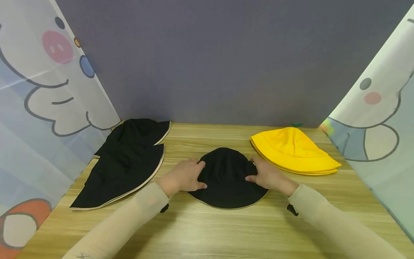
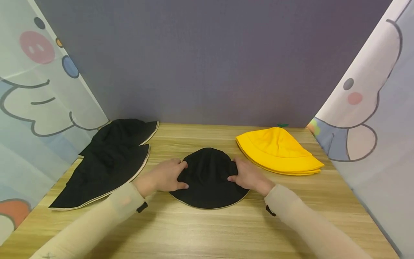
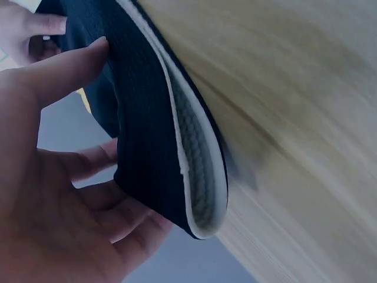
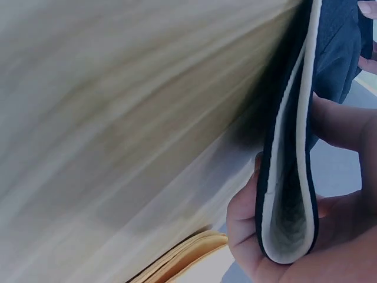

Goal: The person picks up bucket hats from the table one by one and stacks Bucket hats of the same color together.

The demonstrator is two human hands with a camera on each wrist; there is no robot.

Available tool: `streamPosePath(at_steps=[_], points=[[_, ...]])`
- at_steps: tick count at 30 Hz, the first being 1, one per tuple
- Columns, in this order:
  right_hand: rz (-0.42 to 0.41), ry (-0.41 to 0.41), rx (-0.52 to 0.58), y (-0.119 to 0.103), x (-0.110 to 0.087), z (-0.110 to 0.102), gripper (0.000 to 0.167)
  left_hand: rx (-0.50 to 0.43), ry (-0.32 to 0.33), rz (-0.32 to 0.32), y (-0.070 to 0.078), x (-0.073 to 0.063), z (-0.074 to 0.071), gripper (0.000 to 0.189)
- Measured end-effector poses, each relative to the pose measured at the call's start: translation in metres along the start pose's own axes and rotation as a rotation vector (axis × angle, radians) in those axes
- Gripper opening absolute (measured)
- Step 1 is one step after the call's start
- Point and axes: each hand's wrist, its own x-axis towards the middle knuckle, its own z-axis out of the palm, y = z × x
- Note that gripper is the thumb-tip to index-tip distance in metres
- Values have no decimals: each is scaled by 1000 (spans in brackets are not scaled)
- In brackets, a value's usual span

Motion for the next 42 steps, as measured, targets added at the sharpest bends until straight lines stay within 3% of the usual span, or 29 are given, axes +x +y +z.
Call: streamPosePath(at_steps=[7,13,16,22,24,27,32,39,42], points=[[-46,28,-109,-2,-7,1,69,120,46,8,14,-4,5,74],[-190,221,-460,-15,-23,11,60,214,65,16,25,-9,7,65],[-204,252,-560,-24,-29,16,53,211,83,-8,31,-13,8,59],[-161,133,-502,-32,-34,18,34,190,135,-77,41,-16,9,41],[-162,92,-479,-32,-35,17,33,198,160,-68,42,-17,10,35],[-147,20,-429,-31,-35,15,45,240,168,-56,44,-17,10,30],[-96,-99,-358,-34,-34,9,75,298,126,-26,44,-13,11,26],[-52,-177,-391,-39,-29,8,81,123,29,-26,39,-10,10,53],[-37,-200,-397,-41,-27,8,81,91,12,-39,37,-10,12,65]])
